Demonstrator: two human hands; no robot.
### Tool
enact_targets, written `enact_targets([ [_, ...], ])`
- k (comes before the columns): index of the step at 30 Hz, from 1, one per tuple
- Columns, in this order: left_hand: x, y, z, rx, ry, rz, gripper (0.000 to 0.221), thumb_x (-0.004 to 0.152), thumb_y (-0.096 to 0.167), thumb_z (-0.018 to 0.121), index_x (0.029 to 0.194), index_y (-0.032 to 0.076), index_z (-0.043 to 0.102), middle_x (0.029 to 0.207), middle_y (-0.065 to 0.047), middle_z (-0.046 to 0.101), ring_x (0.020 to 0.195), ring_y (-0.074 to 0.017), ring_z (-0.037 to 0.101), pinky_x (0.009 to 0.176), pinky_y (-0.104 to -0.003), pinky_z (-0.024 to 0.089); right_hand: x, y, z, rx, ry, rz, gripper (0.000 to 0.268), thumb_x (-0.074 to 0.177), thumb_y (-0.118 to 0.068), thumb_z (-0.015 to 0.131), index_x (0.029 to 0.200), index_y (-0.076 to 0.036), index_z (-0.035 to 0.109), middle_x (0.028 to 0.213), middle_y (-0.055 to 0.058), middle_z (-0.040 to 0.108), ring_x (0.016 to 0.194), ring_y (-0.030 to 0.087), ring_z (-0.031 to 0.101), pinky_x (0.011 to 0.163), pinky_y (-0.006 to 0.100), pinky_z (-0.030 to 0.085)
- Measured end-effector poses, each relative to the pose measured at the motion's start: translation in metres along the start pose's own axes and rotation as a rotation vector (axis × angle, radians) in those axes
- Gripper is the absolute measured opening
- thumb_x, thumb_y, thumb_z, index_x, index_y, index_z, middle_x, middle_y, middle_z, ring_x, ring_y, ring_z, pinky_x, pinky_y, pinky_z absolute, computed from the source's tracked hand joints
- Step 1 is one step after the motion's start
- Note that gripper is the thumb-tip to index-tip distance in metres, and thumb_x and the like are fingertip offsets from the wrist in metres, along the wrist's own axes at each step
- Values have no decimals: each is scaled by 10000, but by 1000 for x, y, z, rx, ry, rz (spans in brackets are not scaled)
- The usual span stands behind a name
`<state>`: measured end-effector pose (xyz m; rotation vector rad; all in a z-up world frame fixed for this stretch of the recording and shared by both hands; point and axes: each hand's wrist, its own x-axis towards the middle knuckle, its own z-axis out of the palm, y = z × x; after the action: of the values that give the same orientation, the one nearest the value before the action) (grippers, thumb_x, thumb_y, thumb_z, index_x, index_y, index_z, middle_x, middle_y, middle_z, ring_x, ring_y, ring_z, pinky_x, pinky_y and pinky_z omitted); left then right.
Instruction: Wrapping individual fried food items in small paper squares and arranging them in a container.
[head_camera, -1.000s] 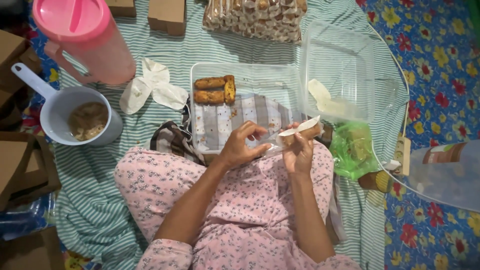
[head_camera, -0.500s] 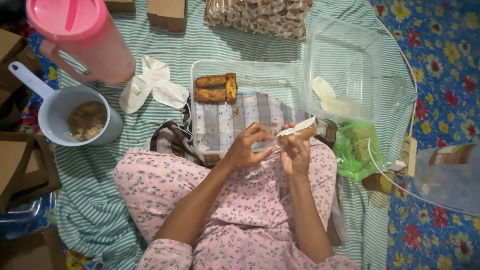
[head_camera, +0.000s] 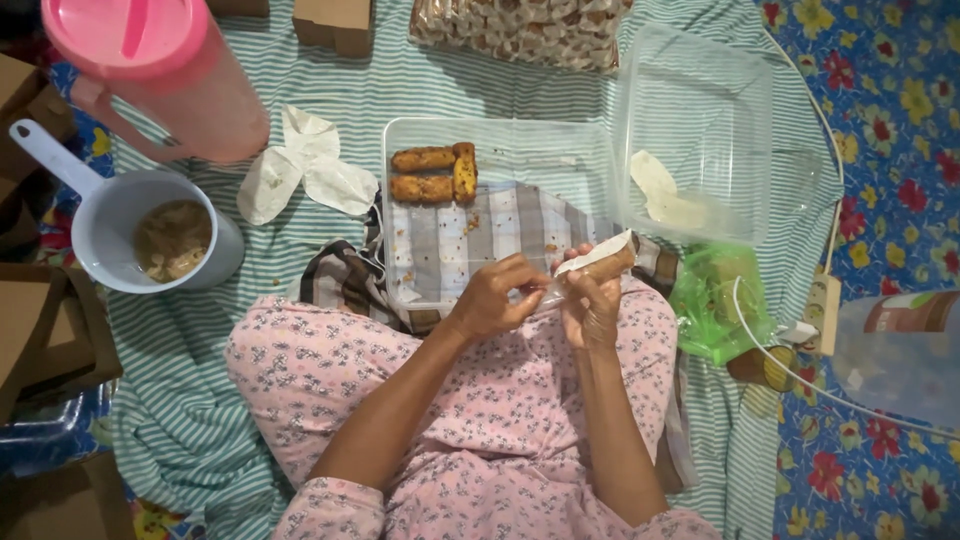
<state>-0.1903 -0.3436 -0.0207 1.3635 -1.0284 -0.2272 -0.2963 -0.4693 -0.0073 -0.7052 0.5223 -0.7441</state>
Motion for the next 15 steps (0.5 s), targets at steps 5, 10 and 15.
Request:
enact_targets([
  [5,-1,0,2,26,33,45,247,847,62,749,1091,95,763,804,-91,659,699,-275,694,650,-363,573,8,2,-11,-27,-12,-7,549,731,147,711,1212,-75,565,1115,93,645,1021,272,700,929,429,606],
  [10,0,4,2,120,24,97,251,850,19,721,1083,96,773,793,-93,650,680,-279,686,657,-371,573,5,-2,-5,-33,-27,-3,524,750,149,687,1210,-70,561,1106,106,641,1012,288,698,912,428,604],
  [15,2,6,-2,266,-6,178,208,848,43,707,1018,143,772,759,-35,594,645,-228,624,658,-325,541,7,6,-13,20,-19,-51,537,728,172,684,1176,-100,567,1138,63,612,1076,246,661,968,430,585],
])
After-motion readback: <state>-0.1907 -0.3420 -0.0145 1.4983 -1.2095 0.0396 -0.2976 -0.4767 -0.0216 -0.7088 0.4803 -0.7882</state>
